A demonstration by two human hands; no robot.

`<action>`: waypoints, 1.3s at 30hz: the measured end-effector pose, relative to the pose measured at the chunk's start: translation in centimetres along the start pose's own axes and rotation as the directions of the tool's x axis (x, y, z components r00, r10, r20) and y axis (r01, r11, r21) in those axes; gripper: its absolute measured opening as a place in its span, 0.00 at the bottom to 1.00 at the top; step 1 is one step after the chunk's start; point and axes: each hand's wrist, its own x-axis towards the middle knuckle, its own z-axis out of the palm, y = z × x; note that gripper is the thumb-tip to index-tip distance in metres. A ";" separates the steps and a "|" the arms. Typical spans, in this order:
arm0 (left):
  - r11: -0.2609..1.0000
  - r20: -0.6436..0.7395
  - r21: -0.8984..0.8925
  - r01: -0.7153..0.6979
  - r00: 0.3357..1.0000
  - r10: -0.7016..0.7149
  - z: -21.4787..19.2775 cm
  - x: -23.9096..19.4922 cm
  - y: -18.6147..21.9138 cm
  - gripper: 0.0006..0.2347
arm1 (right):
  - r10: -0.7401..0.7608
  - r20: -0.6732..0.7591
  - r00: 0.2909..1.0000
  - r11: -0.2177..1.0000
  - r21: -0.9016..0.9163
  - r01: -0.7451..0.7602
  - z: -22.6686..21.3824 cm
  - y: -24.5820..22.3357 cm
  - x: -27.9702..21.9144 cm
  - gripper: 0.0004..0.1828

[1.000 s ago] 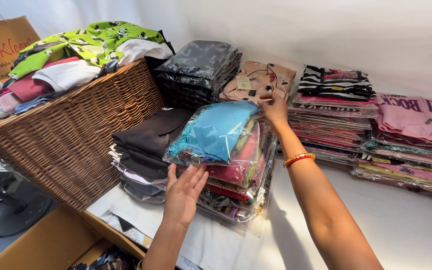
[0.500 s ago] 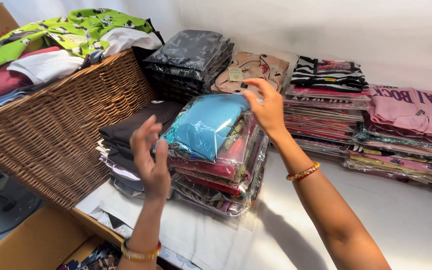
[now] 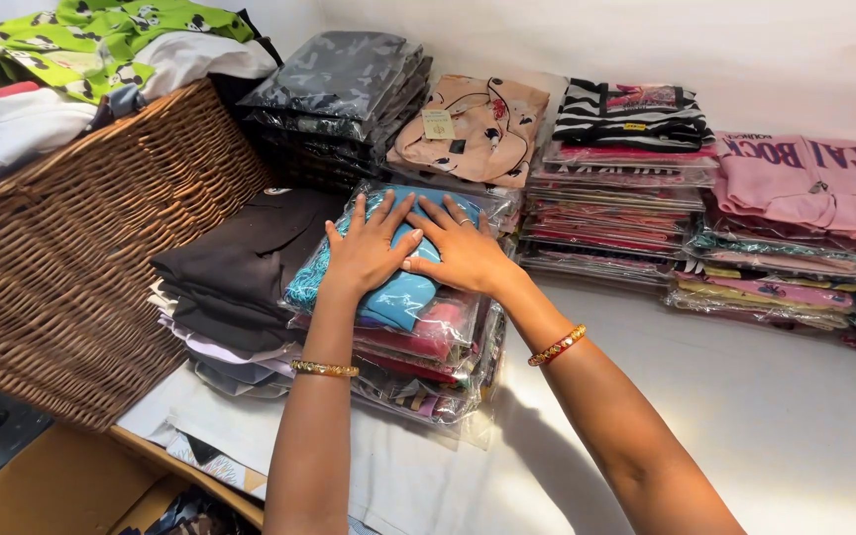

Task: The person folds a pink fringed scarf and places it into a clear plastic bag, then seals the bag. They repeat the process with a blue fringed scarf, folding it and placing it into another plastic bag. Finally, they stack the packaged items on a pile of other packaged clothes.

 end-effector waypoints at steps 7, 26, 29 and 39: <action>0.999 0.002 -0.018 0.028 1.000 -0.028 1.1 0.5 -0.7 0.32 | 0.018 0.000 1.000 0.999 0.033 -0.018 1.2 0.2 0.5 0.52; 0.979 -0.349 -0.054 -0.197 0.922 0.167 -6.4 -4.4 6.8 0.39 | 0.674 0.230 0.702 0.728 -0.368 -0.578 -1.5 22.3 -41.0 0.47; 0.837 -0.511 -0.194 -0.511 0.781 0.358 -5.9 -6.9 11.7 0.35 | 0.770 0.080 0.633 0.598 -0.439 -0.671 -3.8 25.7 -51.0 0.50; 0.591 -0.097 -0.390 -0.706 0.670 0.736 3.6 -9.6 24.4 0.35 | 0.792 0.028 0.610 0.572 -0.386 -0.724 -2.0 23.4 -50.0 0.47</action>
